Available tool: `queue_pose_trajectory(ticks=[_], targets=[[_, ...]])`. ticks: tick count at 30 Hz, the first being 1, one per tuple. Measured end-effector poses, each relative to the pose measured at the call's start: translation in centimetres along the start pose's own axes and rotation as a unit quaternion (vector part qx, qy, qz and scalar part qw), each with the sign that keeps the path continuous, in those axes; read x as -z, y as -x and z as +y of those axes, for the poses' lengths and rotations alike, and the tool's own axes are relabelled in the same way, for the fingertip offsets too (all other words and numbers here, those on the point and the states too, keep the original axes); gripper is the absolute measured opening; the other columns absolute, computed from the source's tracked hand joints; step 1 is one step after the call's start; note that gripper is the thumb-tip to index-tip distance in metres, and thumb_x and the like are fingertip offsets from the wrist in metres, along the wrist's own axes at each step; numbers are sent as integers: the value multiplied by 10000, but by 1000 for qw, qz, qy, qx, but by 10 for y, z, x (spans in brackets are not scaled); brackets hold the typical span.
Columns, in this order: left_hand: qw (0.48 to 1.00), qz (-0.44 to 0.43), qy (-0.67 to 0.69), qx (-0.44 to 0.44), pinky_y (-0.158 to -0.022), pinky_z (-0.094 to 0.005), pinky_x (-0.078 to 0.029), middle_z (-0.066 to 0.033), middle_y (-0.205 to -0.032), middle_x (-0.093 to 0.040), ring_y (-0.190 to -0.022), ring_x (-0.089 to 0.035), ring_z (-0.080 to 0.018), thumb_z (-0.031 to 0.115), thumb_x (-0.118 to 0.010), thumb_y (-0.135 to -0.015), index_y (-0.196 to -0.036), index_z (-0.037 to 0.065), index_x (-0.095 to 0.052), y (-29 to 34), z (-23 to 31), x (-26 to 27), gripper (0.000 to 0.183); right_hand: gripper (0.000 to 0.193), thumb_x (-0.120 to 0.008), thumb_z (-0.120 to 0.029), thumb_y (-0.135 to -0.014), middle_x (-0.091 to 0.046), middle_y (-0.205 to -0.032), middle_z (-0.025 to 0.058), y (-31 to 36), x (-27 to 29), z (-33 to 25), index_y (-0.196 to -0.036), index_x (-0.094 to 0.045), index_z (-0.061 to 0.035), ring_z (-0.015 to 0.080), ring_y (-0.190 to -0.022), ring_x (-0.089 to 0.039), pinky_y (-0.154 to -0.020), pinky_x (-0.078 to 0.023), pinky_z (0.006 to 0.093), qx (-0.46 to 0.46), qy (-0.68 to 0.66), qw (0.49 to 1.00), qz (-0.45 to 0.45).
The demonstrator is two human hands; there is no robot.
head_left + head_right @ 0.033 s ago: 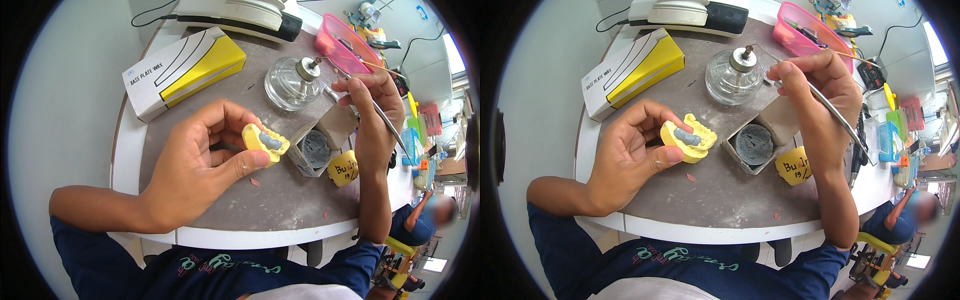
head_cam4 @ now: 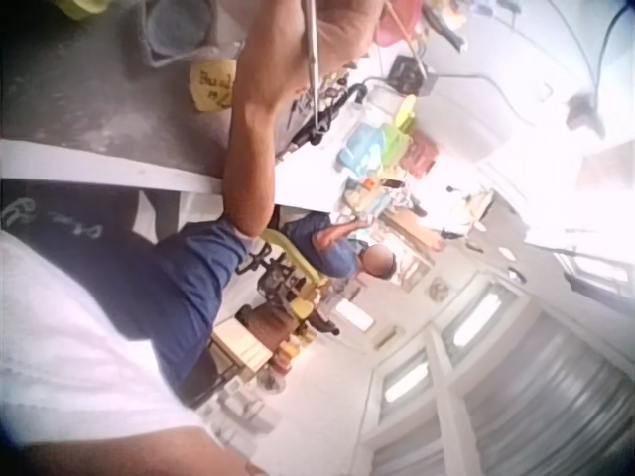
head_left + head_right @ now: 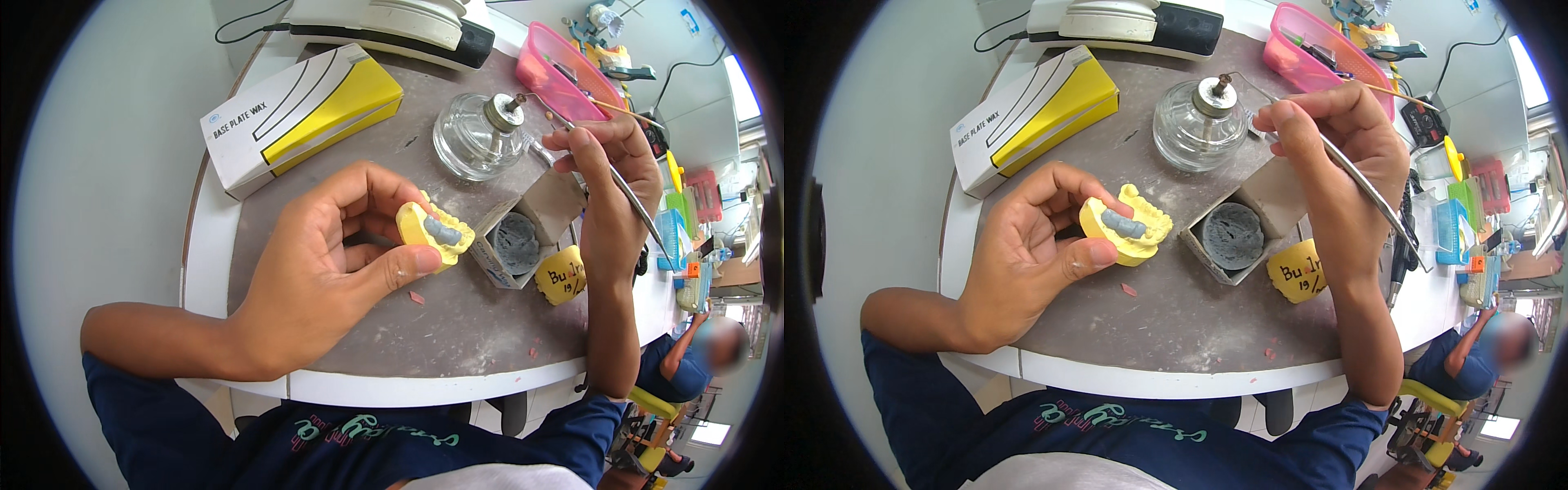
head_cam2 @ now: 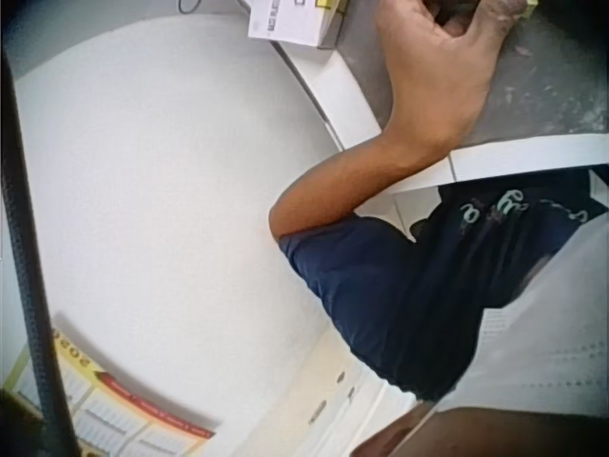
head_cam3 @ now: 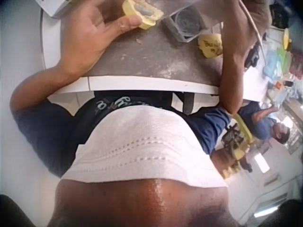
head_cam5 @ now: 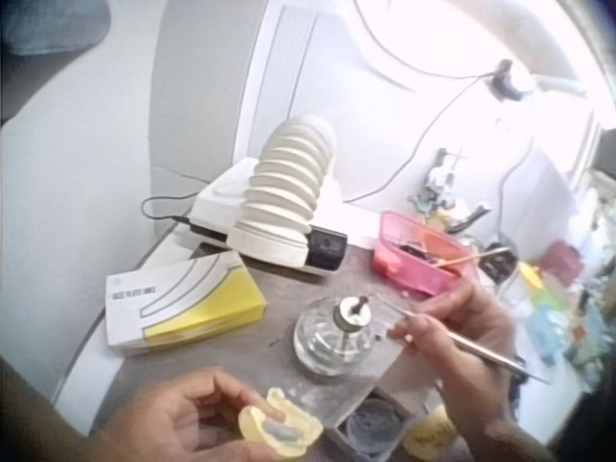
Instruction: The person uses a metal dental instrument to shape and smooth a grey wax material on a yellow dental cast. They repeatedly scoop small amounts of wax from a container and apply it to the cast, refining the contours of the wax structure.
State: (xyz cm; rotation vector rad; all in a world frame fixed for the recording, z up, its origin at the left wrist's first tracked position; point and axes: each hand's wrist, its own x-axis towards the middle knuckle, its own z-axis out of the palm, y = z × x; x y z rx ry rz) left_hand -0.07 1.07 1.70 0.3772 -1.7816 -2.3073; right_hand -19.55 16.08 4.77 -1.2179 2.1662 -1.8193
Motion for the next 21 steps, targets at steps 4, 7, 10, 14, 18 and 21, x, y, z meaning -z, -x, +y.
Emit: queue_pose_trajectory(ticks=[4, 7, 10, 14, 18, 21], targets=[[1000, -5, 11, 2, -968, -300, -453, -115, -1103, -603, -1053, -562, -154, 80, -708, -848, -1112, 14, -526, 0, 1, 0, 327, 104, -642, -97, -885, -698, -828, 109, 1, -1, 2, -870, -586, -11, 106, -768, -649, -698, -512, 230, 3, -3, 1000, -3], [1000, -11, 2, 1, -962, -299, -456, -118, -1112, -603, -1050, -561, -149, 66, -697, -852, -1119, 13, -529, 0, 1, -1, 320, 104, -642, -96, -885, -698, -830, 110, 1, 0, 2, -875, -583, -11, 105, -765, -645, -698, -509, 230, 3, -3, 1000, -3], [1000, -13, -10, 0, -972, -300, -465, -118, -1103, -603, -1055, -559, -147, 51, -684, -857, -1131, 4, -529, -1, 2, -2, 318, 103, -641, -93, -886, -698, -834, 111, 1, 2, 3, -881, -580, -10, 107, -772, -644, -706, -506, 231, 2, -7, 1000, -5], [1000, -20, 15, 11, -966, -302, -492, -140, -1136, -603, -1075, -569, -159, 49, -638, -888, -1177, -20, -509, 1, 4, -2, 324, 102, -638, -93, -888, -697, -839, 114, 2, 2, 2, -884, -577, -11, 110, -785, -645, -716, -503, 233, -1, -25, 1000, -3], [999, -18, 39, 13, -948, -306, -514, -173, -1176, -595, -1083, -587, -176, 70, -573, -933, -1248, -36, -459, 2, 6, -4, 352, 101, -636, -94, -890, -696, -841, 114, 3, 2, 0, -885, -577, -12, 112, -783, -646, -711, -505, 236, 5, -19, 1000, -7], [999, -18, 35, 11, -918, -317, -537, -190, -1183, -589, -1075, -599, -190, 96, -536, -957, -1280, -41, -430, 2, 4, -1, 366, 99, -635, -93, -890, -696, -841, 113, 2, 2, 2, -884, -578, -13, 114, -783, -648, -706, -508, 237, 9, -14, 1000, -9]])
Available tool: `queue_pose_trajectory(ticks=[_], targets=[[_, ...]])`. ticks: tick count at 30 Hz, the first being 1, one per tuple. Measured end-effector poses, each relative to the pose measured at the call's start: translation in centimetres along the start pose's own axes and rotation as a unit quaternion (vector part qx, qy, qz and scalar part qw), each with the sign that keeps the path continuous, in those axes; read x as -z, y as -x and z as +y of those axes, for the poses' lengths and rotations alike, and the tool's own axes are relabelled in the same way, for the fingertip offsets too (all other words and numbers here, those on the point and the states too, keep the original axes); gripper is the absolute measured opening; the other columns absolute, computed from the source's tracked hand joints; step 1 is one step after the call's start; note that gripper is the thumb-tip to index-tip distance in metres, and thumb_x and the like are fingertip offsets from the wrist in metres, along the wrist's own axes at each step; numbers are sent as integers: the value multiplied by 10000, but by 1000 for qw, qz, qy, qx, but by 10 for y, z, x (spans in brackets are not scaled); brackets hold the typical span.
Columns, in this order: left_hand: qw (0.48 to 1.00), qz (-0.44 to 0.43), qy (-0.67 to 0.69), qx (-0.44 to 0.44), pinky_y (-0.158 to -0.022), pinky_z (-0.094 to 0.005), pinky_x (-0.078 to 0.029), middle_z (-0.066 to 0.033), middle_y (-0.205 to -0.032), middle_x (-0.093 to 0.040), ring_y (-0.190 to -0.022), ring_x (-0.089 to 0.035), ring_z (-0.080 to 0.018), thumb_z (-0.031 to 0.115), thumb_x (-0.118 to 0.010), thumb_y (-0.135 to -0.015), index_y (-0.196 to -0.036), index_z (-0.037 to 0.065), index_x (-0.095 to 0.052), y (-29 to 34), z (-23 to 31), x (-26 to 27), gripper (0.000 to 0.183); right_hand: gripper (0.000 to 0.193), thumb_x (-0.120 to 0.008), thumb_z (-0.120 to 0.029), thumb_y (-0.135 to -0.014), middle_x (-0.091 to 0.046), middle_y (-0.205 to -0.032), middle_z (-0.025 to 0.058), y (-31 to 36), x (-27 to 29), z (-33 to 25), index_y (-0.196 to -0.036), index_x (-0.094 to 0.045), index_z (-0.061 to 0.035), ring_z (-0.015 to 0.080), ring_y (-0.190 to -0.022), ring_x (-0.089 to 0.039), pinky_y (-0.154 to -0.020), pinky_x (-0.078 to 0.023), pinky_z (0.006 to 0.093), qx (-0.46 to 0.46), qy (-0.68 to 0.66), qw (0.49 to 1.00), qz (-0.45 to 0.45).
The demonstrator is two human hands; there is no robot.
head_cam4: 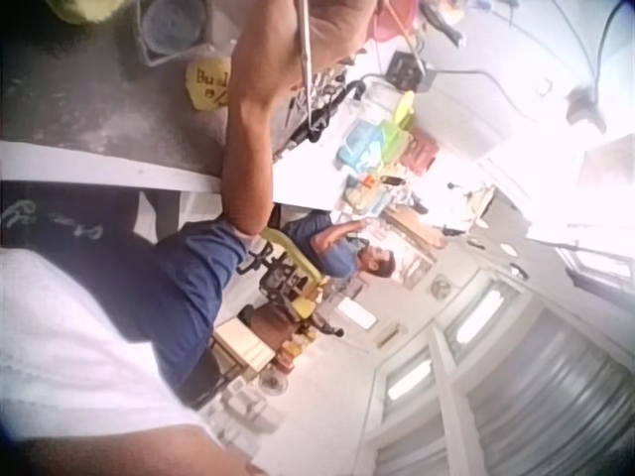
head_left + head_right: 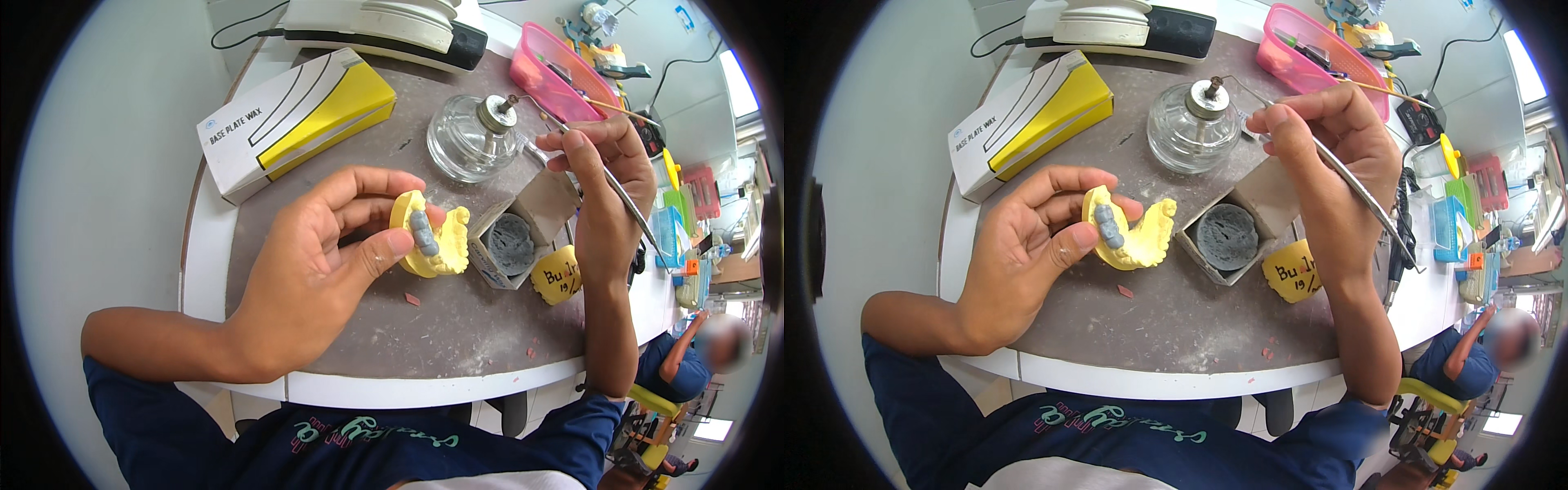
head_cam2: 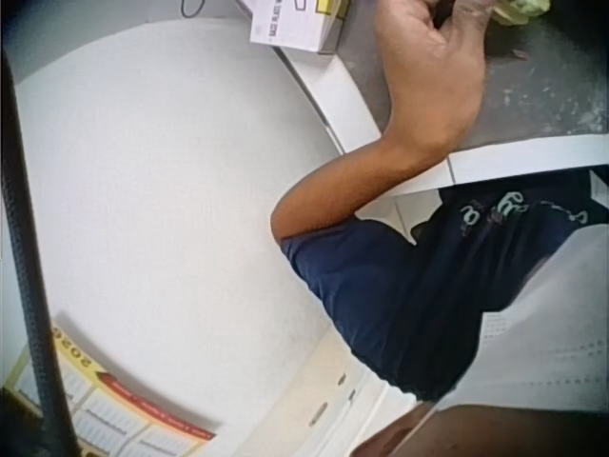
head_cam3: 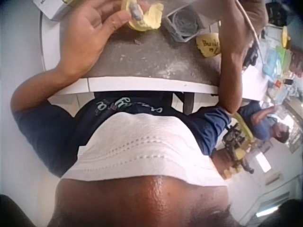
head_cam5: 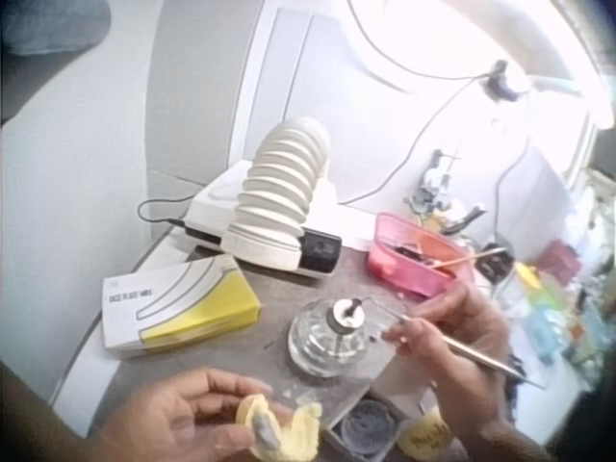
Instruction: The person uses a metal dental instrument to shape and smooth a grey wax material on a yellow dental cast. They repeatedly scoop small amounts of wax from a container and apply it to the cast, refining the contours of the wax structure.
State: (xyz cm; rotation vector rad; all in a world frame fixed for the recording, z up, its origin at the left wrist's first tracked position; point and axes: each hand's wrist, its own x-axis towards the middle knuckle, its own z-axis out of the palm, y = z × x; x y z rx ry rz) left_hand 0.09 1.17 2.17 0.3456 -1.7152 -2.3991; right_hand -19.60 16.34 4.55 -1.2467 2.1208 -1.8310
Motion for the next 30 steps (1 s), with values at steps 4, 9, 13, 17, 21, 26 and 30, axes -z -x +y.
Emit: queue_pose_trajectory(ticks=[4, 9, 13, 17, 21, 26, 30], targets=[[1000, -12, -3, -12, -841, -336, -582, -199, -1187, -584, -1068, -607, -209, 115, -508, -972, -1279, -51, -423, -1, -2, 3, 359, 96, -633, -92, -890, -695, -837, 109, 1, -3, -1, -882, -578, -13, 116, -785, -652, -701, -513, 236, -7, -1, 1000, 16], [1000, -16, 7, -13, -819, -347, -600, -198, -1192, -581, -1070, -607, -210, 109, -499, -973, -1274, -54, -424, -1, -1, 1, 350, 95, -631, -96, -894, -695, -838, 105, 0, -1, 2, -884, -579, -17, 124, -793, -661, -703, -517, 236, -7, 3, 1000, 15], [1000, -11, 0, -14, -828, -340, -600, -192, -1185, -583, -1074, -600, -209, 84, -519, -959, -1254, -42, -440, 0, -2, 1, 330, 93, -622, -74, -900, -688, -847, 116, 2, -2, -3, -918, -565, -3, 138, -805, -669, -712, -521, 238, 11, 4, 1000, 26], [1000, -9, -3, -3, -840, -338, -595, -179, -1164, -586, -1073, -587, -202, 64, -587, -920, -1217, -25, -464, 1, -1, 1, 333, 113, -605, -54, -900, -655, -850, 139, 23, -4, -19, -947, -516, -2, 188, -812, -668, -742, -530, 282, 42, -49, 998, -5], [1000, 8, 11, 17, -844, -336, -594, -155, -1132, -583, -1049, -577, -182, 69, -646, -886, -1196, -22, -471, 1, -1, 0, 367, 168, -601, -129, -904, -595, -808, 122, 50, -17, -30, -897, -458, -42, 222, -785, -651, -776, -537, 353, -4, -100, 991, -93], [1000, 13, 11, 14, -817, -323, -602, -129, -1098, -578, -1014, -573, -166, 72, -679, -863, -1164, -19, -477, 0, -3, 0, 374, 154, -653, 46, -818, -631, -816, 153, 56, -24, -18, -897, -527, 6, 260, -899, -678, -819, -523, 342, -4, -162, 975, -151], [1000, 12, 6, 9, -806, -317, -603, -124, -1084, -577, -1005, -572, -158, 68, -693, -852, -1142, -12, -482, -1, -4, 1, 368, 155, -651, 50, -816, -631, -819, 155, 58, -26, -14, -894, -523, 12, 270, -902, -678, -820, -523, 343, -3, -169, 973, -157]])
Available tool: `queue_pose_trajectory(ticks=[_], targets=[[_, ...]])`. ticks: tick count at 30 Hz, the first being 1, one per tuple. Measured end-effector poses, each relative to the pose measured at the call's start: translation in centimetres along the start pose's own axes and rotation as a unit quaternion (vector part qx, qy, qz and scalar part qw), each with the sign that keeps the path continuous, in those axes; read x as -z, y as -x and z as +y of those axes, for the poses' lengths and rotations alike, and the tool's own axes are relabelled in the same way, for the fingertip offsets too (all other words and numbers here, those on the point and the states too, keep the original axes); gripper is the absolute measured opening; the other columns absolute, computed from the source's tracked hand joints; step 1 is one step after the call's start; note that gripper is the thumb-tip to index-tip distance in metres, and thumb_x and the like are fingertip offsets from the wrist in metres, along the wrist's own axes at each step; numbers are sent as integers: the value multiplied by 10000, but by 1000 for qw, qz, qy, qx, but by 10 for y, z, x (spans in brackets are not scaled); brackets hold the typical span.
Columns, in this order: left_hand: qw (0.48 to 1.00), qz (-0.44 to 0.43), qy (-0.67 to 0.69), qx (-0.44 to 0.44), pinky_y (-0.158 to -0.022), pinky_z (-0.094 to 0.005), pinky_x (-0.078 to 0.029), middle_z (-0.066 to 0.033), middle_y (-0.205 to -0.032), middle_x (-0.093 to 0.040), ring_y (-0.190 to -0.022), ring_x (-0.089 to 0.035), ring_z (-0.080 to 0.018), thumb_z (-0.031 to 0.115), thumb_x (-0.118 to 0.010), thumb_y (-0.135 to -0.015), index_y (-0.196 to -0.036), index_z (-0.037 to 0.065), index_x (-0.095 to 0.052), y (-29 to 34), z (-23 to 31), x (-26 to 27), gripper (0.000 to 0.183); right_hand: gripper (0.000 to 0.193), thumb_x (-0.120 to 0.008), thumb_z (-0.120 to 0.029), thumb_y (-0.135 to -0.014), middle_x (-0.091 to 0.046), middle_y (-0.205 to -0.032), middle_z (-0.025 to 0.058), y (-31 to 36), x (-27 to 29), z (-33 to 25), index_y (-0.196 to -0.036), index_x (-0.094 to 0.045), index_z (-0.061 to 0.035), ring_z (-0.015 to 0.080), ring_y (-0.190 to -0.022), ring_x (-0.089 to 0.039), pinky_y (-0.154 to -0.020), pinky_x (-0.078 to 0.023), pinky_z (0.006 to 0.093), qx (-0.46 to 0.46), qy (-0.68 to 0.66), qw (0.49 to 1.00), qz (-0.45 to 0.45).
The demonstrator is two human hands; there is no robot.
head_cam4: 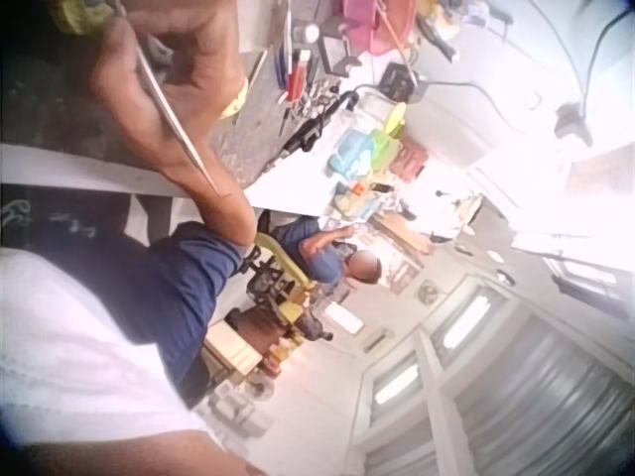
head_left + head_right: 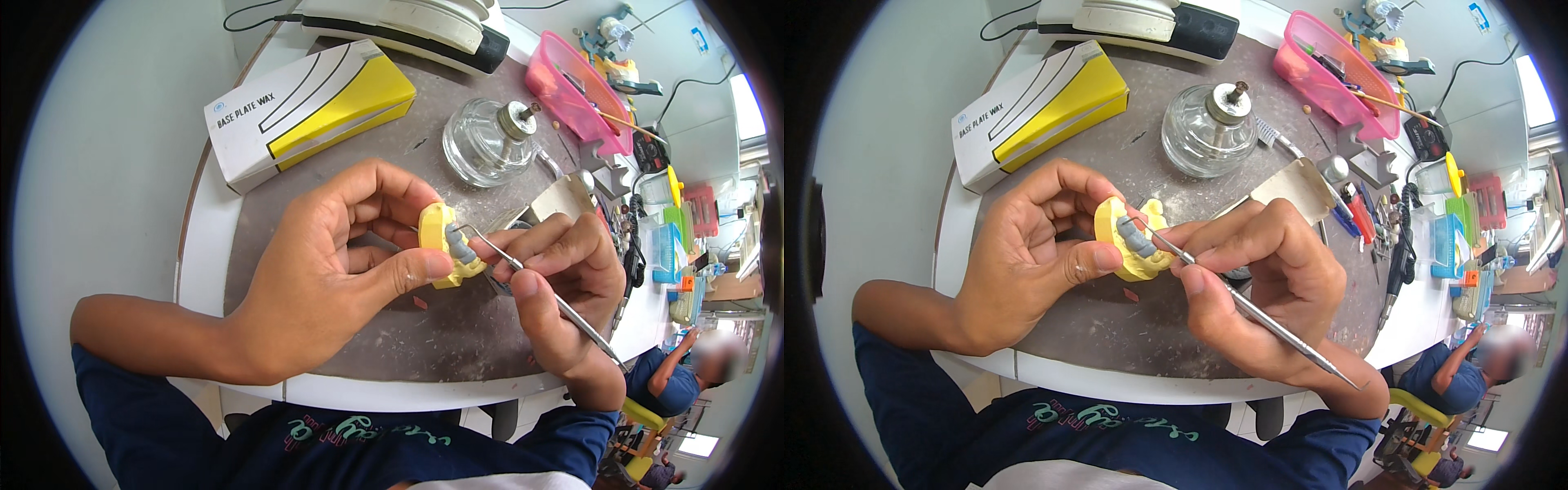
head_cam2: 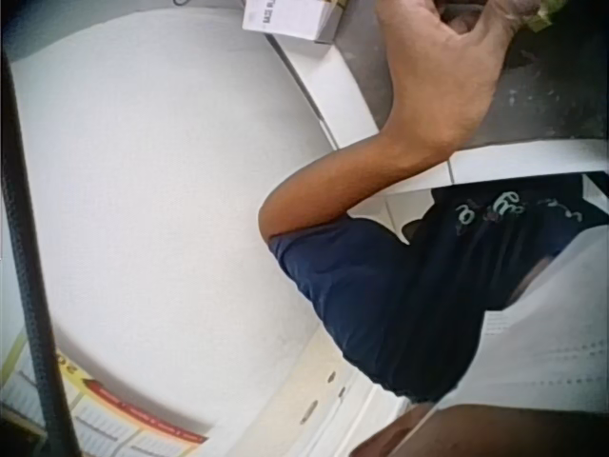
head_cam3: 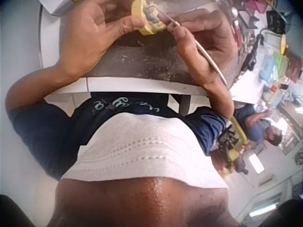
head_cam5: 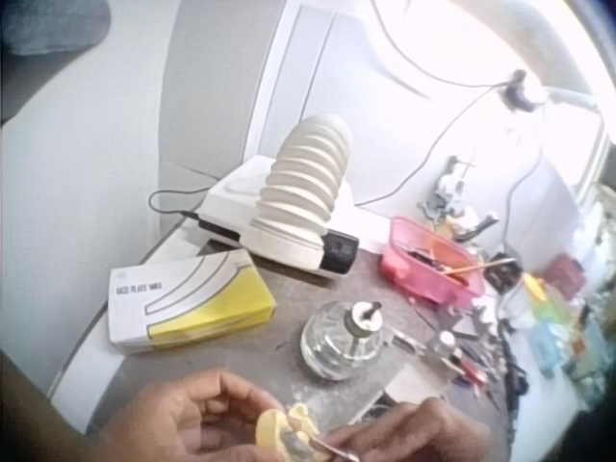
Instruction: The person uses a metal dental instrument to shape and smooth a grey wax material on a yellow dental cast. They repeatedly scoop small amounts of wax from a container and apply it to the cast, refining the contours of the wax structure.
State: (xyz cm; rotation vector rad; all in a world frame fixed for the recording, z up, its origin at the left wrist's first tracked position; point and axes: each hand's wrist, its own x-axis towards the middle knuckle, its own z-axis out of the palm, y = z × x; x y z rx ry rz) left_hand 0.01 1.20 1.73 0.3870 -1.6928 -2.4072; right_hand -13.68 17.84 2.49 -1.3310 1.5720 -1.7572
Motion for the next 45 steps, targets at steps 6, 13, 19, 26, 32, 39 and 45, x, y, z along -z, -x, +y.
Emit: queue_pose_trajectory(ticks=[6, 13, 19, 26, 32, 39, 45], targets=[[1000, -3, -6, -10, -803, -316, -603, -124, -1075, -578, -992, -574, -155, 68, -696, -850, -1135, -15, -481, 1, -4, 2, 367, 153, -644, -5, -839, -611, -816, 141, 1, -1, -1, -886, -499, -1, 261, -895, -667, -853, -518, 377, -9, 25, 1000, -12], [1000, -4, -11, -8, -812, -305, -597, -117, -1073, -577, -986, -573, -150, 59, -694, -850, -1135, -12, -482, -1, -5, 2, 362, 158, -654, 54, -813, -636, -829, 158, 0, 2, 1, -899, -529, 10, 277, -922, -676, -838, -522, 355, -4, 19, 1000, -19], [1000, 2, -13, -11, -823, -298, -592, -104, -1055, -571, -987, -568, -142, 57, -696, -848, -1136, -11, -482, -1, -4, 1, 365, 158, -652, 51, -818, -633, -831, 159, 0, 2, 2, -901, -524, 10, 278, -925, -677, -845, -521, 357, -13, 14, 1000, -12], [1000, 0, -6, -7, -823, -298, -592, -104, -1051, -558, -993, -555, -141, 58, -694, -850, -1133, -12, -482, -1, -4, 1, 361, 149, -644, 41, -832, -630, -831, 163, 1, 1, 0, -900, -515, 10, 280, -937, -676, -847, -522, 363, -27, 23, 999, -6], [1000, 0, -4, -8, -822, -298, -592, -101, -1052, -558, -993, -553, -141, 53, -691, -851, -1134, -9, -484, -1, -5, 0, 356, 145, -639, 35, -839, -630, -837, 164, 0, 2, 0, -903, -511, 9, 281, -938, -678, -840, -524, 361, -26, 22, 999, -9], [1000, -4, -11, -20, -834, -299, -592, -105, -1054, -563, -997, -560, -143, 46, -683, -854, -1133, -13, -481, -2, -6, 2, 349, 155, -643, 40, -833, -633, -847, 166, 1, 3, 1, -909, -512, 9, 275, -935, -679, -832, -521, 351, -23, 13, 1000, -11], [999, -14, -13, -27, -807, -318, -605, -124, -1071, -572, -1003, -574, -160, 45, -676, -859, -1132, -11, -479, -3, -8, 3, 341, 158, -652, 53, -817, -639, -827, 156, 1, 3, 2, -894, -522, 7, 265, -916, -681, -812, -522, 338, -7, 21, 1000, -16]])
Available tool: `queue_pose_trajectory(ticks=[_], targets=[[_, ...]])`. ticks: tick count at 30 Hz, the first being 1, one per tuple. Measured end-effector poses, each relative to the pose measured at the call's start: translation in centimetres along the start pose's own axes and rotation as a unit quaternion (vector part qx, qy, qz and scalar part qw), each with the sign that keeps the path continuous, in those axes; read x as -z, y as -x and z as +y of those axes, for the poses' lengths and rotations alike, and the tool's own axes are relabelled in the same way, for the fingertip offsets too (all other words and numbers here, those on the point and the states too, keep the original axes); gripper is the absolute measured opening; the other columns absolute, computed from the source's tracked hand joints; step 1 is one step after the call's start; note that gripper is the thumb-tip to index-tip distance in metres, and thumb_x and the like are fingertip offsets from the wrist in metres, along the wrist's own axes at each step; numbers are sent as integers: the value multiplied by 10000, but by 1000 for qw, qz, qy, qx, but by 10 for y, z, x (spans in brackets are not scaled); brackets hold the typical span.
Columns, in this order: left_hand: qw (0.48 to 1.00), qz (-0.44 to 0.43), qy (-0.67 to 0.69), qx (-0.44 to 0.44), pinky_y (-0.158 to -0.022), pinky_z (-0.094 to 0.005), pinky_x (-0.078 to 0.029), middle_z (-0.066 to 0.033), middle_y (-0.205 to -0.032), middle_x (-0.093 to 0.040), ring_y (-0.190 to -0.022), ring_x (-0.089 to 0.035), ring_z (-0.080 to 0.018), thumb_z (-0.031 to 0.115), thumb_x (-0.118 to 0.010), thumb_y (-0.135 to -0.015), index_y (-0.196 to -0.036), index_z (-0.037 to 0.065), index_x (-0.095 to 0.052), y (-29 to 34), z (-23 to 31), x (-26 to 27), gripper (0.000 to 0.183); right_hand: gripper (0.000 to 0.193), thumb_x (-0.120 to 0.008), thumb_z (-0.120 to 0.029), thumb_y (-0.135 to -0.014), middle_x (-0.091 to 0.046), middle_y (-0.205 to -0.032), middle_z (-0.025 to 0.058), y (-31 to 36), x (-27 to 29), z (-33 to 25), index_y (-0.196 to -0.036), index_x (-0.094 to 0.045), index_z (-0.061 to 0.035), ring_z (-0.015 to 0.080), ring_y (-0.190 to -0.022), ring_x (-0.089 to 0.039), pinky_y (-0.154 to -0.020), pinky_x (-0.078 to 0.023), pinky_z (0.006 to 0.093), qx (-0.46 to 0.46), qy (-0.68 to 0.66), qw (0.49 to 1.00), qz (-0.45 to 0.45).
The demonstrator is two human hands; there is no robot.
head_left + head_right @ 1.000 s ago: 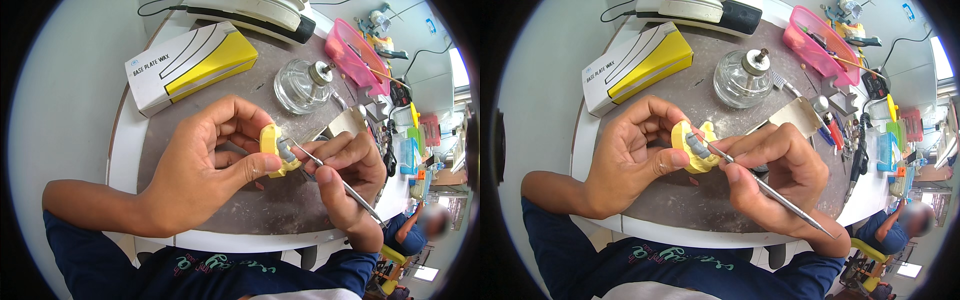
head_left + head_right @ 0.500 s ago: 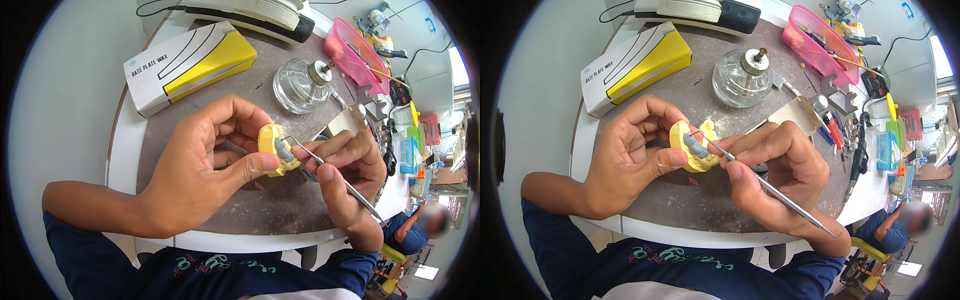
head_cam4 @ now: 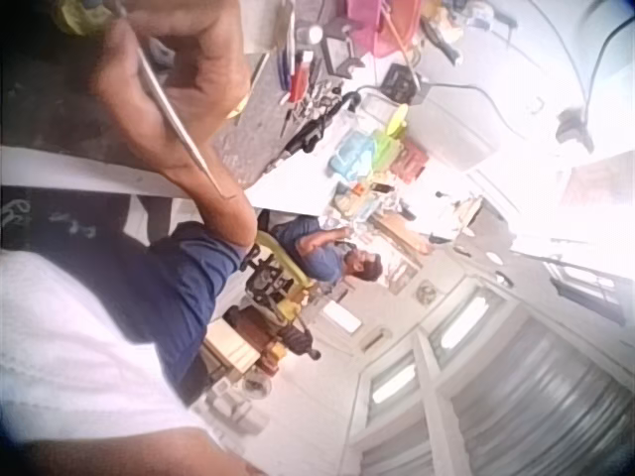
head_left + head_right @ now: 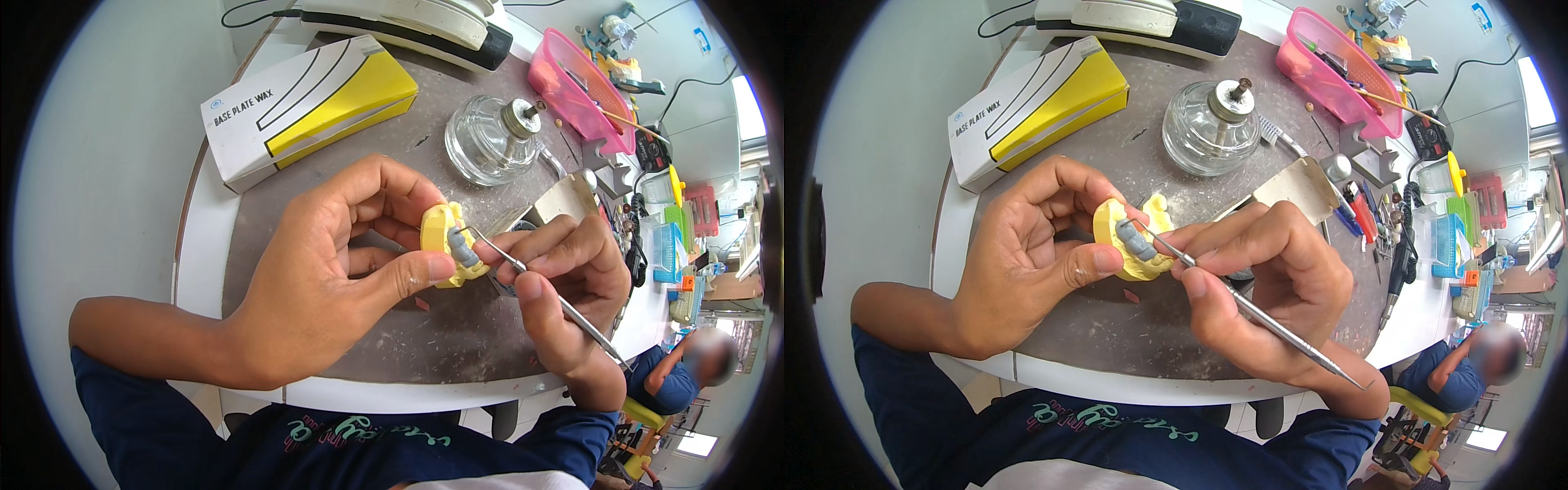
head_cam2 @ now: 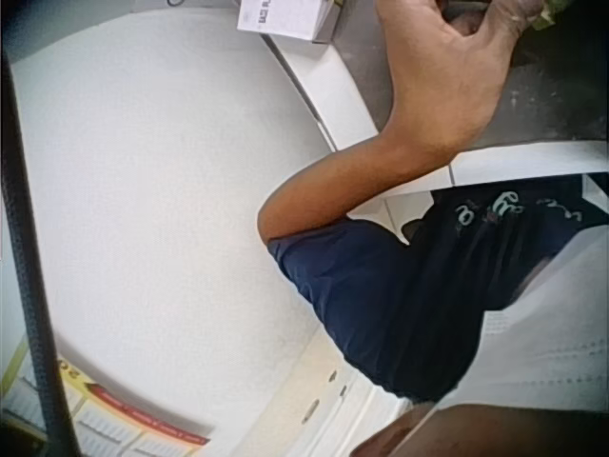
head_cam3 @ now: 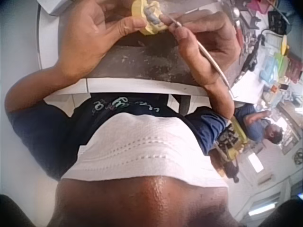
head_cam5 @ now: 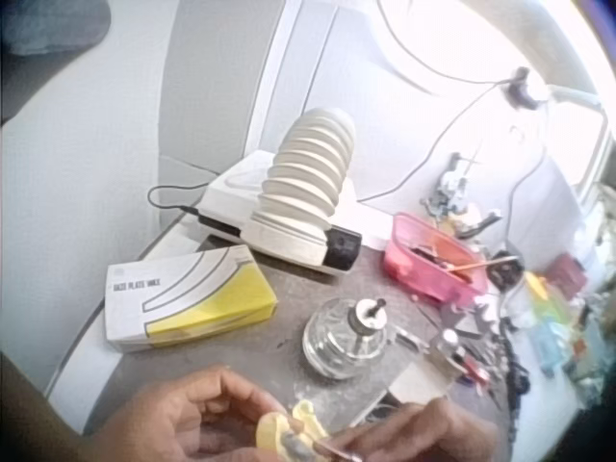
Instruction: The person uses a metal dental instrument to shape and smooth a grey wax material on a yellow dental cast. They repeatedly scoop small amounts of wax from a container and apply it to the cast, refining the contours of the wax structure.
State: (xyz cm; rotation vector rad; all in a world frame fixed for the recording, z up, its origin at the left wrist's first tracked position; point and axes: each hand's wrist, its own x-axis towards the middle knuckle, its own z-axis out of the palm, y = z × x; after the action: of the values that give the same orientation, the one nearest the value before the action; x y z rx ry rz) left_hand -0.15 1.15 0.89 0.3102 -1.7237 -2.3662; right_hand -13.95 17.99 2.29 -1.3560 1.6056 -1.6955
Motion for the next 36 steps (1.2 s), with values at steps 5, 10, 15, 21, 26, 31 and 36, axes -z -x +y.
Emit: queue_pose_trajectory(ticks=[5, 10, 15, 21, 26, 31, 36], targets=[[1000, -6, 0, 2, -789, -330, -613, -132, -1081, -574, -1007, -577, -167, 39, -668, -863, -1133, -10, -476, 0, -1, 0, 335, 150, -656, 48, -815, -643, -819, 152, 2, -3, 0, -882, -528, 5, 259, -900, -682, -808, -522, 336, -1, 3, 1000, 17], [1000, -5, -10, -1, -799, -321, -608, -127, -1079, -570, -1003, -576, -164, 32, -665, -864, -1132, -10, -475, 0, 0, 0, 331, 151, -655, 36, -825, -647, -834, 159, 0, -1, 0, -895, -524, 6, 261, -913, -683, -814, -523, 340, -5, 1, 1000, 7], [1000, -7, -8, 2, -814, -311, -602, -117, -1072, -566, -994, -572, -155, 30, -670, -860, -1134, -8, -477, 0, 0, 1, 337, 155, -654, 29, -833, -646, -844, 168, 0, 0, 0, -906, -519, 9, 265, -929, -682, -825, -524, 350, -6, -1, 1000, 2], [1000, -4, -12, -2, -806, -319, -606, -118, -1070, -563, -997, -571, -156, 30, -667, -863, -1134, -10, -476, 0, 0, 1, 334, 154, -650, 34, -833, -643, -849, 172, 0, -1, -2, -908, -518, 10, 266, -937, -680, -832, -524, 350, -21, -4, 1000, 7], [1000, -10, -10, 3, -803, -325, -608, -122, -1073, -565, -999, -571, -158, 29, -660, -868, -1133, -9, -473, -1, 0, 1, 327, 158, -650, 40, -830, -643, -858, 171, 0, 0, -1, -912, -518, 9, 262, -942, -677, -835, -520, 350, -15, -6, 1000, -4], [1000, -10, -11, 3, -804, -327, -608, -125, -1077, -567, -1003, -573, -162, 29, -659, -868, -1130, -7, -474, 0, 0, 0, 323, 158, -648, 39, -831, -643, -858, 171, 0, 0, -2, -915, -517, 9, 253, -929, -679, -829, -521, 344, -16, 4, 1000, -4], [1000, -9, -16, 1, -811, -326, -606, -126, -1083, -571, -1011, -589, -166, 26, -661, -866, -1129, -6, -475, -1, -1, 0, 324, 152, -643, 38, -833, -643, -851, 174, 0, -1, -3, -913, -516, 13, 254, -915, -681, -820, -525, 341, -26, 1, 1000, 11]])
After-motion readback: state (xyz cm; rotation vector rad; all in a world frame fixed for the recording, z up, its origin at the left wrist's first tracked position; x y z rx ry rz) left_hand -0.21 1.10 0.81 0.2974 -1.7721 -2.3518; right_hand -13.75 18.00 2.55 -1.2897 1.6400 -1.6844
